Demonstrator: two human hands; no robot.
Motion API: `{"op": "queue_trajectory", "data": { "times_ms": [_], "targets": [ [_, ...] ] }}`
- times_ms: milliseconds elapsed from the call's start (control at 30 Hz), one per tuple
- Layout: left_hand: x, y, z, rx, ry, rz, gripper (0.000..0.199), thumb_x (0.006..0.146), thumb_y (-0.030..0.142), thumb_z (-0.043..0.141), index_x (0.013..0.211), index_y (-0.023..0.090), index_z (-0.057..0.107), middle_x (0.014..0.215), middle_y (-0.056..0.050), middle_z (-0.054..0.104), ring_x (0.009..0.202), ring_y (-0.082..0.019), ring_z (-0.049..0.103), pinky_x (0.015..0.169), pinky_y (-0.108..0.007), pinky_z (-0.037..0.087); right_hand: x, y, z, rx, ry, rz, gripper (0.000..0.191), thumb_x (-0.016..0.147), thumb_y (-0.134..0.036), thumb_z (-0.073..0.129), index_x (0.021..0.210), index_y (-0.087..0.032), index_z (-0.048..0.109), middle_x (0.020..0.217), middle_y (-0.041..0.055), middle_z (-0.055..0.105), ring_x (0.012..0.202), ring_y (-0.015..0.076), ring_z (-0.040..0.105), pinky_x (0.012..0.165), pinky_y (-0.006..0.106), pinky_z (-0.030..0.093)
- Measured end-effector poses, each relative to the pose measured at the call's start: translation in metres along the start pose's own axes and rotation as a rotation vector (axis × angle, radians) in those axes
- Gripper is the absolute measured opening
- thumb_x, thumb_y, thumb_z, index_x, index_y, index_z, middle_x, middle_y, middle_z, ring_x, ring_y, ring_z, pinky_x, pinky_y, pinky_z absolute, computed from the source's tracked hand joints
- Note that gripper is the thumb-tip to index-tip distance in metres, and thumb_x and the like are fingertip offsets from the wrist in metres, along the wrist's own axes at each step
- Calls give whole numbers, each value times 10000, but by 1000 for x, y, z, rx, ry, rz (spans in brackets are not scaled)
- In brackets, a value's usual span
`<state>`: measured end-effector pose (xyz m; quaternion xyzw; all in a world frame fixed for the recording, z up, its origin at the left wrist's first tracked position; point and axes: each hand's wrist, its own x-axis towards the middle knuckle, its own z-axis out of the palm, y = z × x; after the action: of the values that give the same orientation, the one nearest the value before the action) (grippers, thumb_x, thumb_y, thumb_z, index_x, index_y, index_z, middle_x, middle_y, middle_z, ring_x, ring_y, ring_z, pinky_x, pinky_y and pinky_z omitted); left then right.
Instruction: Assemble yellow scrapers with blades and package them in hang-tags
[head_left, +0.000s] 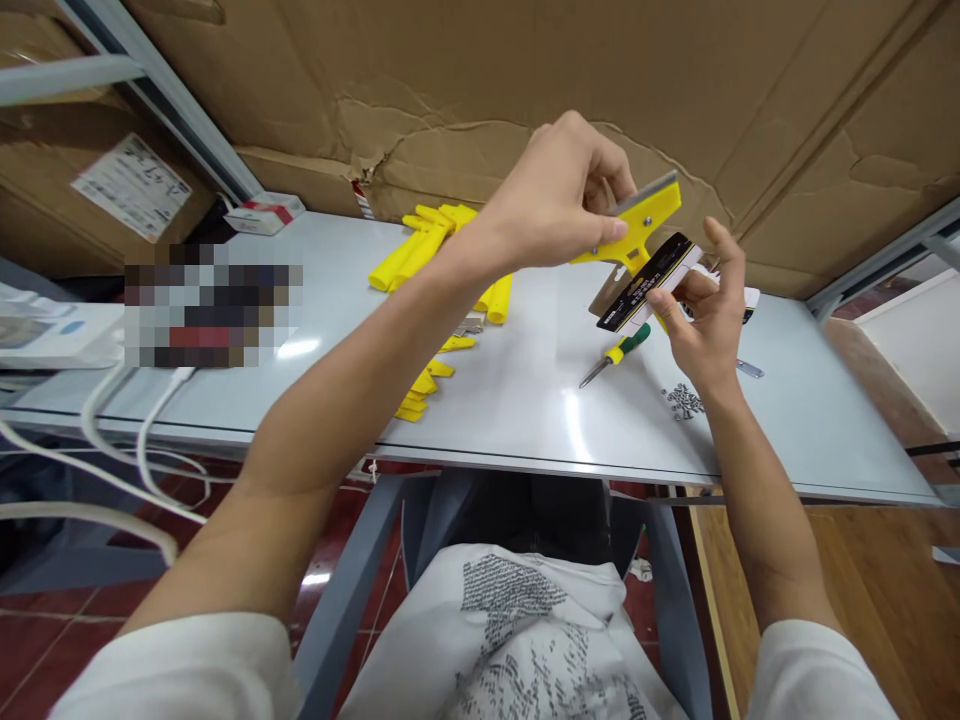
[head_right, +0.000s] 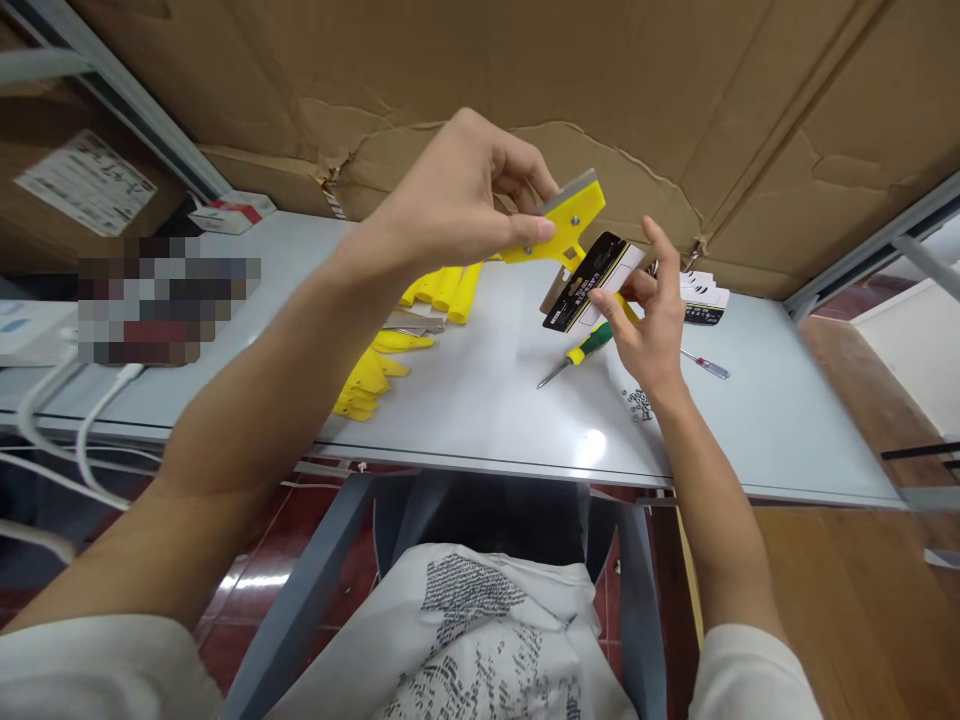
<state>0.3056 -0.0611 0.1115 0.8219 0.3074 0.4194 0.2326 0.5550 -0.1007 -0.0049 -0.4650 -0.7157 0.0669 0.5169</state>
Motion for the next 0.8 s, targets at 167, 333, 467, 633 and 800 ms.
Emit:
{"op": "queue_trajectory", "data": {
  "times_ms": [167,333,467,633,800],
  "targets": [
    [-1,-7,34,-104,-76,-18,129,781,139,835,741,197,727,731,-14,734,745,-174,693,715,-313,538,-2,-6,1,13,-3,-29,880,993,-829,595,1694,-447,224,1185,63,755,982,295,800,769,478,669],
    [-5,-10,52,-224,-150,-32,429,1033,494,714,739,182,686,700,-30,676,785,-185,701,718,-303,540,-4,1,8,13,45,-14,762,1061,-789,498,1682,-490,174,1252,79,740,889,263,806,621,397,639],
    [-3,-14,52,-283,-207,-10,364,972,511,799,852,176,722,796,-37,727,857,-200,729,777,-315,570,-5,1,9,28,57,23,789,1078,-776,468,1705,-510,70,1263,82,742,877,266,810,660,414,650],
    [2,-19,32,-219,-102,-43,243,752,284,883,955,219,766,1010,-54,821,978,-238,787,869,-378,633,-5,-8,2,-2,-22,43,849,1012,-805,587,1704,-470,226,1099,38,744,731,207,710,726,432,654],
    [2,-18,16,-74,-23,-212,467,689,292,849,1145,364,780,1134,-14,841,968,-284,805,862,-485,648,-3,-10,6,-236,-109,-161,578,1036,-744,585,1485,-393,682,1107,78,716,973,271,711,950,496,638]
  ]
}}
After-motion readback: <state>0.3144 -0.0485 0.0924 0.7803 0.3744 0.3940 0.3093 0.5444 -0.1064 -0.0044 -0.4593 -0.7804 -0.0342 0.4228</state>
